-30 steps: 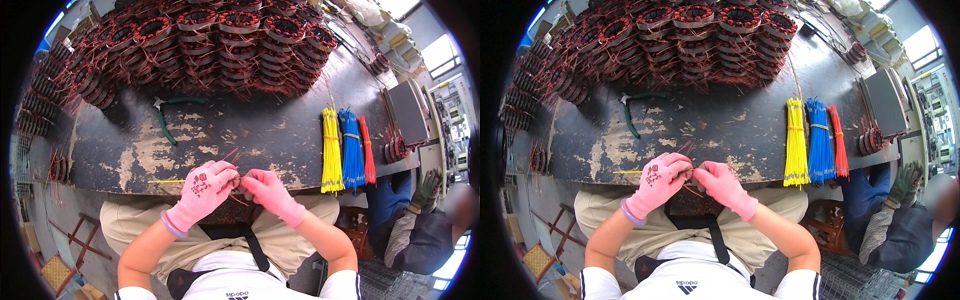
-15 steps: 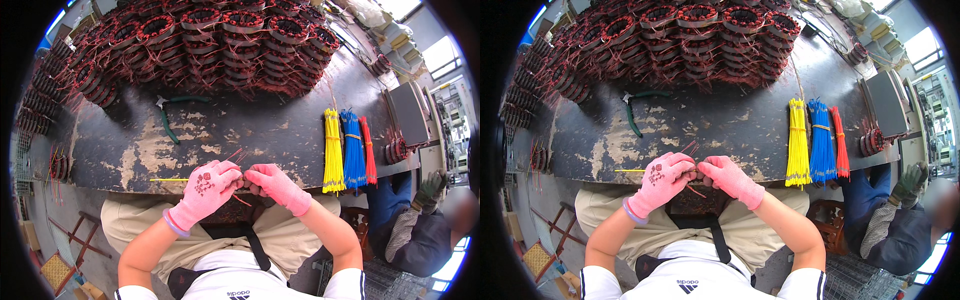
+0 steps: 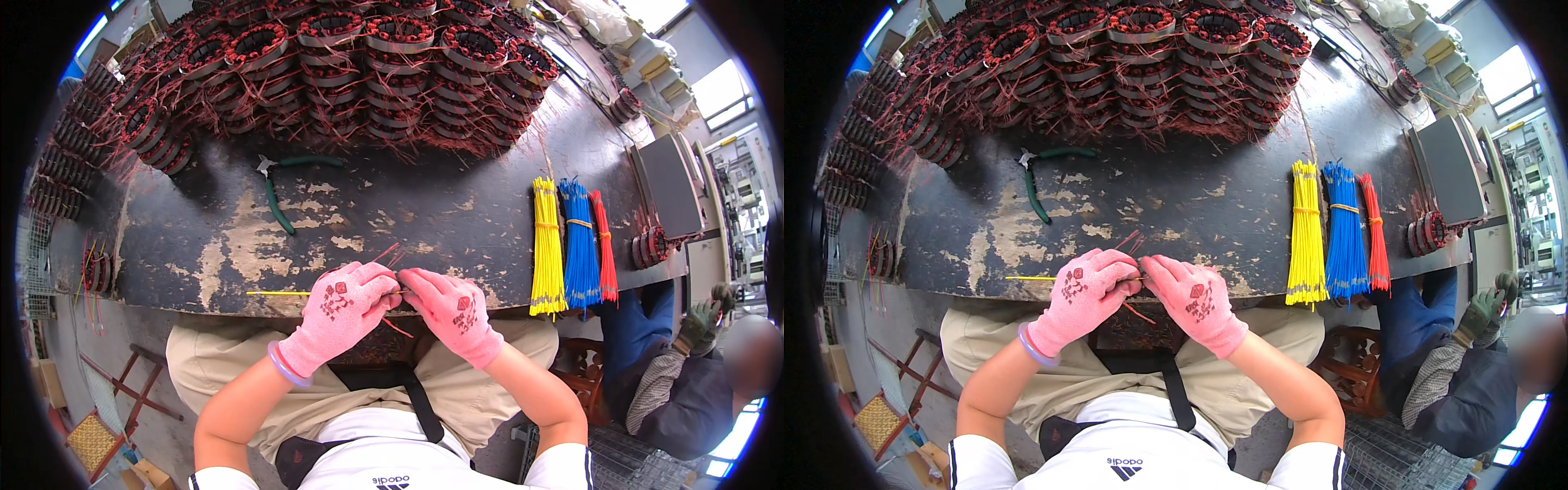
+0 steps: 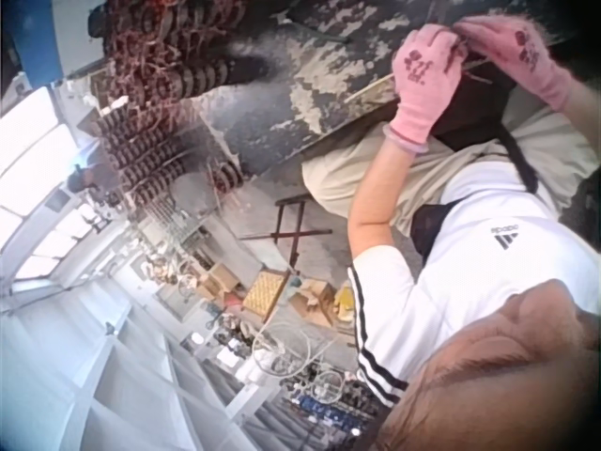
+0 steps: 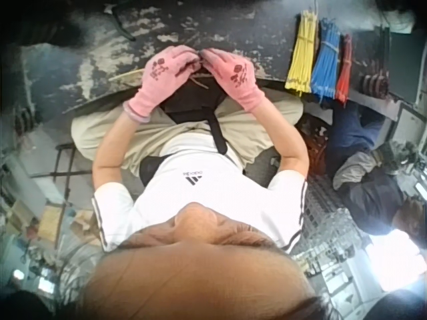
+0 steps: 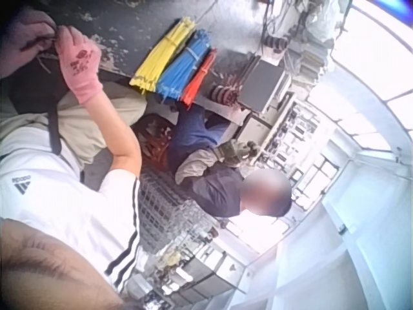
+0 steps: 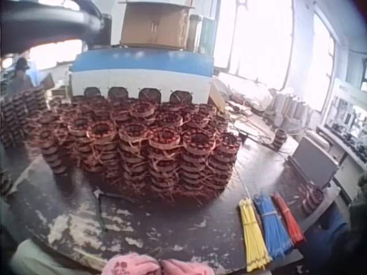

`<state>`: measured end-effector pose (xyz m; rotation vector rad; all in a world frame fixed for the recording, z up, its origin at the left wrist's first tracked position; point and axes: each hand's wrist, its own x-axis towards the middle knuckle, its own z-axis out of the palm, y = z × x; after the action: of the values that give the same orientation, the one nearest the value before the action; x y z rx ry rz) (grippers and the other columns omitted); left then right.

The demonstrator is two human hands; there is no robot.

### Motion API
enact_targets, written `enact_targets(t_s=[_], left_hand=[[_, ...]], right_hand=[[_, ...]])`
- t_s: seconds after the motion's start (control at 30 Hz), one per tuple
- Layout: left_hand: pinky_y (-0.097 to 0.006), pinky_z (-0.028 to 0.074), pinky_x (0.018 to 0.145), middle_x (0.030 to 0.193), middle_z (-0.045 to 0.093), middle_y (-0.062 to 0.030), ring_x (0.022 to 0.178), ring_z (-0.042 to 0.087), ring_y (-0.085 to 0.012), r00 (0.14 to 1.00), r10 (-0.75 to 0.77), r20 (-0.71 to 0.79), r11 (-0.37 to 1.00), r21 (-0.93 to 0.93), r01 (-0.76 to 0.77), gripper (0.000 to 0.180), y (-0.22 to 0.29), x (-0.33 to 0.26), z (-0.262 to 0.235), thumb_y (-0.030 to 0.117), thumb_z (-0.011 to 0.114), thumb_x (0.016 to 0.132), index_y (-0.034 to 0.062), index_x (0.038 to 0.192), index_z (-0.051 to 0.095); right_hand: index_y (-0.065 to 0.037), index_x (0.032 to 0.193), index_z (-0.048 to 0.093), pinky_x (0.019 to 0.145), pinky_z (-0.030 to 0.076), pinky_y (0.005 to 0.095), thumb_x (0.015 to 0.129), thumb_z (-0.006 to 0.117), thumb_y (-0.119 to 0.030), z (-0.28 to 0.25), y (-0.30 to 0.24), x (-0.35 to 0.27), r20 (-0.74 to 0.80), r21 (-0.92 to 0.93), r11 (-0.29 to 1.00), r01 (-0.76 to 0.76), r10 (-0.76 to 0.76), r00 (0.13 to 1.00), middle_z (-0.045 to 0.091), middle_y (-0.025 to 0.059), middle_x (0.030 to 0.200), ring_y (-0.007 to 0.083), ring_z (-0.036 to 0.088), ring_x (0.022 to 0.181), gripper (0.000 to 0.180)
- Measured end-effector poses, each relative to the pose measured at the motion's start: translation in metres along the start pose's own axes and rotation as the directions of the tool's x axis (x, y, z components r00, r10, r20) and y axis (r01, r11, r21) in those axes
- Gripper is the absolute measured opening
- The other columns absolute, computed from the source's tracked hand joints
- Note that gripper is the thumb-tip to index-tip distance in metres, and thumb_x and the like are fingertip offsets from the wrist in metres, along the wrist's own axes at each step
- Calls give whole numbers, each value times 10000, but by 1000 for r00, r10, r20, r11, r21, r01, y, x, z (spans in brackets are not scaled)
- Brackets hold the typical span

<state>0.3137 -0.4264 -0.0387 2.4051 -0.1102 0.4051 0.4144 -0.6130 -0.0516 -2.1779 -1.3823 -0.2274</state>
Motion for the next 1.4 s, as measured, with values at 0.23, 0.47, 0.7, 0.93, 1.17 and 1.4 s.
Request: enact_targets(t_s=[0.23,0.47,0.7,0.93,1.17,1.4], left_hand=[[-399,542,731,989,688,-43,844,657,-286,1000,-4,-20,1000,-12,3,190,1,0,1,59,743,766,95,941,678],[-410,540,735,997,662,-21,858,645,-262,1000,8,8,1000,3,-8,177,0,0,0,97,734,793,120,953,661],[-405,541,736,998,668,-28,846,645,-271,1000,3,-2,1000,6,-3,183,1,1,1,78,730,779,115,946,664],[-400,536,725,967,663,-29,829,641,-269,999,41,8,999,-5,-41,194,0,2,-1,83,733,772,114,946,655],[-395,536,727,984,681,-39,829,642,-281,1000,17,25,999,-37,-16,199,1,1,-3,63,747,755,97,938,674],[-401,536,728,982,683,-54,840,651,-286,1000,-3,-16,1000,-6,3,172,3,-1,2,112,779,785,88,926,683]], right_hand=[[-115,1134,695,675,560,355,790,811,-209,-8,1,-2,5,-96,993,65,-65,998,710,22,1073,227,703,807,375],[-50,1009,670,629,517,266,981,643,-238,-19,-11,14,718,457,285,-842,441,539,676,34,772,118,666,705,192],[-73,1019,672,699,522,339,948,658,-201,-28,5,4,329,295,920,-259,156,931,679,44,887,193,664,777,148],[-69,994,665,651,494,288,953,656,-239,-22,5,21,593,451,637,-625,309,743,673,28,863,129,621,730,175],[-88,989,674,655,508,292,902,707,-225,-24,-5,11,241,341,866,-365,295,925,697,43,907,151,634,707,166],[-139,1171,645,749,520,371,810,663,-148,-10,-3,-3,64,-35,990,140,-138,988,627,12,992,198,635,869,362]])
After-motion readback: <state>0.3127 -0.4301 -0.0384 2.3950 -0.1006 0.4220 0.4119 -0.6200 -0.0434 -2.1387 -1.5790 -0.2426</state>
